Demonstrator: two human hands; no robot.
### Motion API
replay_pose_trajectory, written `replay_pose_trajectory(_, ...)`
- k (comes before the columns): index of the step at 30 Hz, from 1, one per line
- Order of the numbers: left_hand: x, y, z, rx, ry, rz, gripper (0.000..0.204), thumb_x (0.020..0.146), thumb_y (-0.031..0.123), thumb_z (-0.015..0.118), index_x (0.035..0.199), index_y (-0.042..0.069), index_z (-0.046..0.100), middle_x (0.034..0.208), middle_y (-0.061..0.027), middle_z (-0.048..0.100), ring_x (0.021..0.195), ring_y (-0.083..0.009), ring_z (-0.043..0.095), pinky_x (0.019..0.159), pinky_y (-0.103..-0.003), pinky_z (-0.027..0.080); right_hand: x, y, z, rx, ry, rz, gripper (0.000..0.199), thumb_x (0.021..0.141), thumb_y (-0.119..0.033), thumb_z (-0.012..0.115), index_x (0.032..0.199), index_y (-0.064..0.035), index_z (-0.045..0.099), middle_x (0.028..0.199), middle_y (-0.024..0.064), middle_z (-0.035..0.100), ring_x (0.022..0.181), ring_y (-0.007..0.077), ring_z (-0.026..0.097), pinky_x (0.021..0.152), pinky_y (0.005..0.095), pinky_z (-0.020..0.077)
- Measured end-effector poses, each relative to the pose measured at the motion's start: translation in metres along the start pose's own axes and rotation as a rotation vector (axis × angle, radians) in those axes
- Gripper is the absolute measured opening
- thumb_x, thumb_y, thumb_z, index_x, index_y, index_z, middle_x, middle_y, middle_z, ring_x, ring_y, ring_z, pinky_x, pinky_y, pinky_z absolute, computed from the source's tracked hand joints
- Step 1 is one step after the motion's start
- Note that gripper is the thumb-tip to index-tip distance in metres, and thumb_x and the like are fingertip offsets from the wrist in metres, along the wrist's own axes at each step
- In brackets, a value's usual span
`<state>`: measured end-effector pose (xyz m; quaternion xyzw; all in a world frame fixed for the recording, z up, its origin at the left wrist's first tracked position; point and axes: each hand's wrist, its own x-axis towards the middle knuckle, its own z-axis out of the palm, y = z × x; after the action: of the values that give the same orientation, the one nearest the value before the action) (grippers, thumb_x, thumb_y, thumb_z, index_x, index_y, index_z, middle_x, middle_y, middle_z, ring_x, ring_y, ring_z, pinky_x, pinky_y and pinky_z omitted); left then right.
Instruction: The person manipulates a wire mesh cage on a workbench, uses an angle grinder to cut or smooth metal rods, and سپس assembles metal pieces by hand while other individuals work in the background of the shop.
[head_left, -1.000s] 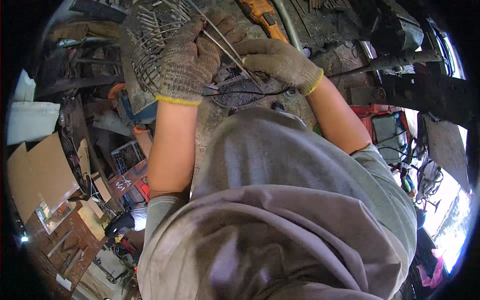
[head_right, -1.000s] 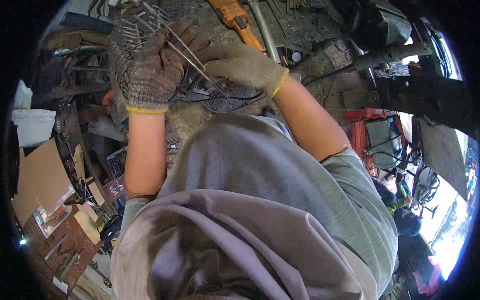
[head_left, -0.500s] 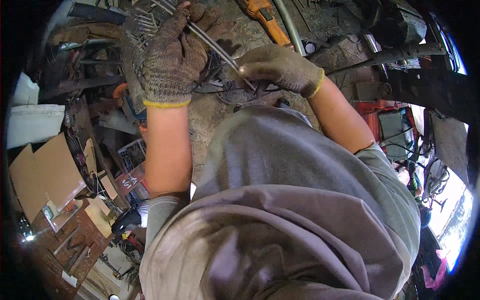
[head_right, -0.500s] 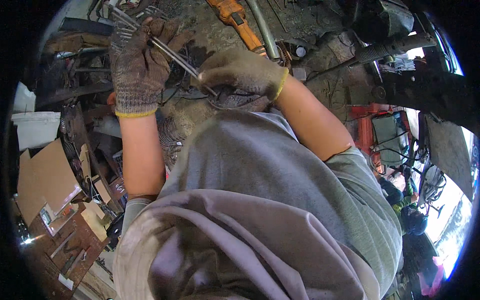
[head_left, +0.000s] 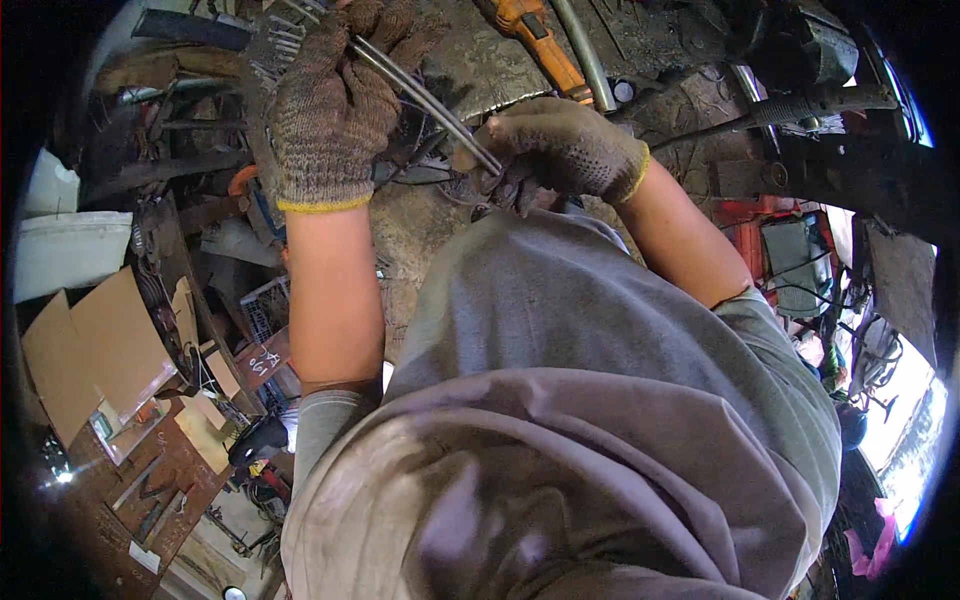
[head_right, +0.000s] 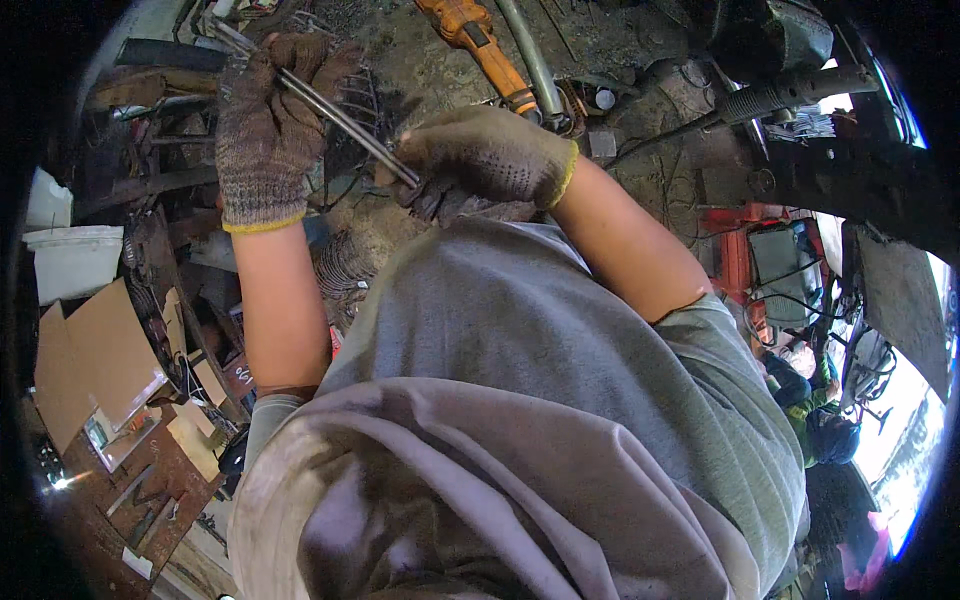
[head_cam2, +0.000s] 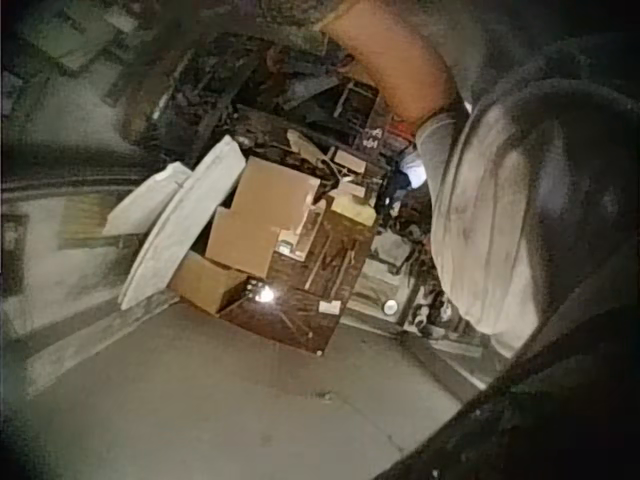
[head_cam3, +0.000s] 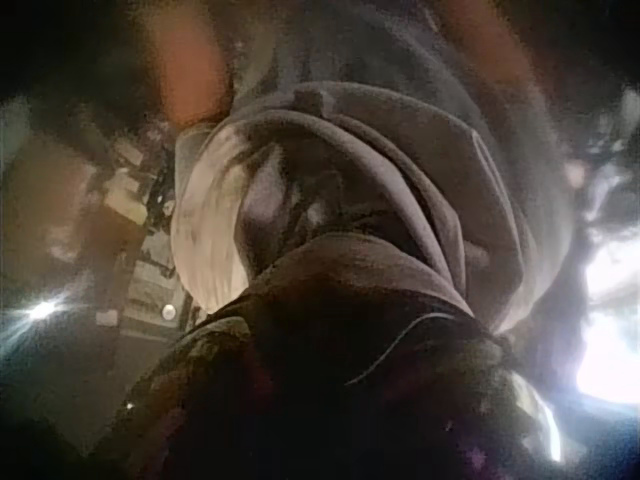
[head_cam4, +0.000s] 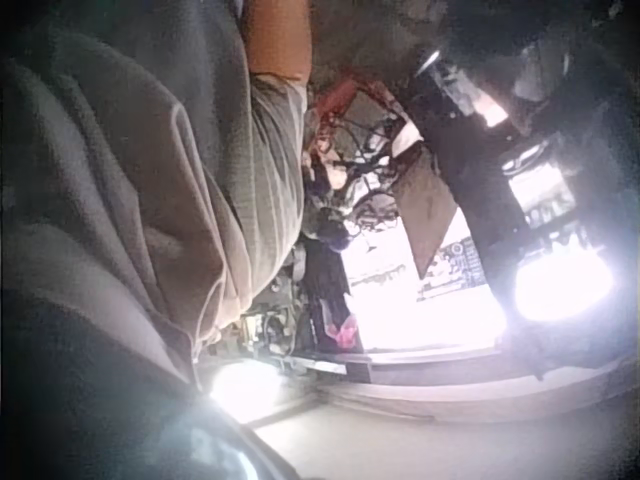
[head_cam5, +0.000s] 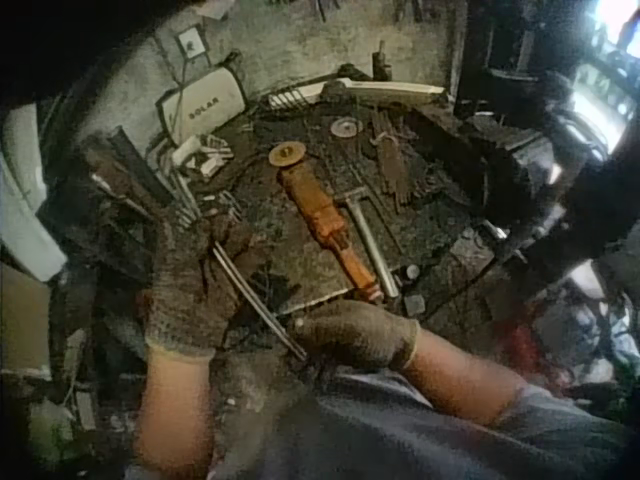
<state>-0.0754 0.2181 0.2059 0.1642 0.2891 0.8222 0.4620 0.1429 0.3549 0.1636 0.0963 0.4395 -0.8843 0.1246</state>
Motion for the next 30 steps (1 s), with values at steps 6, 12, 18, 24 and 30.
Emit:
replay_pose_trajectory(6, -0.006, -0.004, 0.012, 0.001, 0.206, 0.049, 0.021, 0.097, 0.014, 0.060, 0.113, 0.001, 0.064, 0.108, -0.0170, 0.070, 0.106, -0.0363, 0.067, 0.096, -0.059, 0.055, -0.002, -0.008, 0.000, -0.179, -0.048, 0.027, 0.040, 0.097, -0.035, 0.060, 0.114, 0.0013, 0.068, 0.094, 0.0109, 0.071, 0.081, 0.0177, 0.069, 0.066, 0.0294, 0.0552)
replay_pose_trajectory(12, -0.011, -0.011, 0.036, 0.096, 0.090, 0.077, 0.021, 0.096, 0.016, 0.064, 0.113, 0.004, 0.064, 0.100, -0.0121, 0.069, 0.101, -0.0344, 0.070, 0.090, -0.055, 0.058, 0.017, 0.005, -0.010, -0.686, 0.016, -0.387, 0.035, 0.093, -0.029, 0.064, 0.106, 0.0029, 0.070, 0.086, 0.0083, 0.069, 0.078, 0.0166, 0.064, 0.068, 0.0310, 0.0517)
replay_pose_trajectory(18, -0.005, -0.014, 0.022, 0.116, 0.075, 0.098, 0.025, 0.095, 0.014, 0.064, 0.118, 0.005, 0.059, 0.104, -0.0130, 0.065, 0.098, -0.0338, 0.069, 0.084, -0.052, 0.060, 0.013, 0.000, 0.001, -0.351, 0.051, -0.128, 0.034, 0.093, -0.025, 0.063, 0.107, 0.0048, 0.069, 0.086, 0.0072, 0.069, 0.074, 0.0151, 0.064, 0.066, 0.0285, 0.0517)
replay_pose_trajectory(24, -0.012, -0.017, 0.053, 0.483, 0.344, 0.190, 0.042, 0.097, 0.015, 0.060, 0.134, 0.004, 0.045, 0.098, -0.0149, 0.068, 0.080, -0.0252, 0.072, 0.063, -0.037, 0.062, 0.014, 0.004, -0.001, -0.422, 0.100, -0.115, 0.032, 0.096, -0.026, 0.063, 0.109, 0.0030, 0.069, 0.087, 0.0055, 0.068, 0.076, 0.0136, 0.061, 0.069, 0.0279, 0.0503)
replay_pose_trajectory(30, -0.012, -0.023, 0.058, 0.576, 0.276, 0.305, 0.045, 0.099, 0.021, 0.061, 0.137, 0.007, 0.044, 0.093, -0.0124, 0.066, 0.075, -0.0228, 0.071, 0.064, -0.035, 0.061, 0.025, 0.023, -0.012, -0.530, 0.132, -0.178, 0.027, 0.098, -0.023, 0.062, 0.108, 0.0009, 0.070, 0.088, 0.0040, 0.067, 0.078, 0.0131, 0.060, 0.072, 0.0279, 0.0496)
